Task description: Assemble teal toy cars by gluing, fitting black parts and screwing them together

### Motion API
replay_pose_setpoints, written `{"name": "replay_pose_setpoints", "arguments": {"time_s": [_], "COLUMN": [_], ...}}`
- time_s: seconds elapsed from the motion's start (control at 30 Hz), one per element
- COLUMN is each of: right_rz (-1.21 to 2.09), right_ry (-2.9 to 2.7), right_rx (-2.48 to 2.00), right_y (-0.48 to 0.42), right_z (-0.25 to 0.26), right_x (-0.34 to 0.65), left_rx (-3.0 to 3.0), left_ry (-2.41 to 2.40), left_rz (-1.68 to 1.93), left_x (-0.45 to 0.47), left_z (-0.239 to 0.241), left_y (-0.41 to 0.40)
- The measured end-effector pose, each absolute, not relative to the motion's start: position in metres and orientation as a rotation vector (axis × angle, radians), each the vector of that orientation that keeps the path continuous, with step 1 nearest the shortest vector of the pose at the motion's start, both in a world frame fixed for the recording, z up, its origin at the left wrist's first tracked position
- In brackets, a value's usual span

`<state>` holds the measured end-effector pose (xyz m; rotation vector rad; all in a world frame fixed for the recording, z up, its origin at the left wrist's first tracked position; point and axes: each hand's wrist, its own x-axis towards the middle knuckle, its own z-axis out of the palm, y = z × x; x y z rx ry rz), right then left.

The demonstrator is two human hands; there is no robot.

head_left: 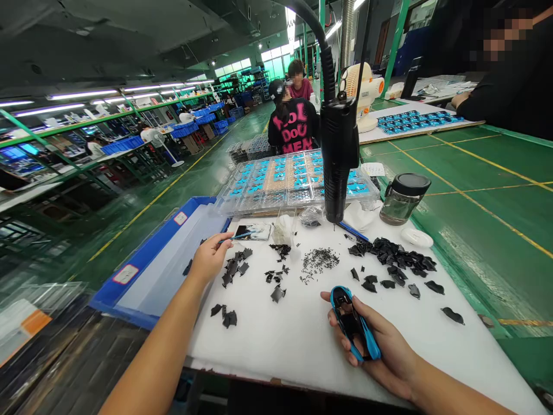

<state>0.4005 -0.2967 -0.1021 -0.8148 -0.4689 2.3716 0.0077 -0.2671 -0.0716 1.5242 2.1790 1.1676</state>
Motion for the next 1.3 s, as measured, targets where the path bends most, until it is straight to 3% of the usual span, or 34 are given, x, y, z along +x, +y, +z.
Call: {"name": "replay_pose_setpoints", "arguments": {"time_s": [0.33,0.77,1.13,1.3], "right_rz": [2.377,2.375,2.374,2.374], "right_ry": [-0.45,-0.467,-0.481,-0.486], "right_rx": [-0.834,-0.826,-0.81,-0.813], "right_y": [-0.296,-0.296,-0.296,-0.297], "right_z": [-0.101,-0.1,-0.105,-0.106], "right_x": [0.399,0.4,0.401,0.401], "left_rx": [1.433,1.06,1.469,1.444], "left_ry": [2.065,2.004,2.16,2.116], "left_rz": [1.244,1.682,1.355,1.405], "left_x": [0.012,0.02,0.023,0.021], "left_z": [-0.073,-0.104,-0.076,-0.08], "left_y": [-0.265,-0.245,-0.264,-0.26]}}
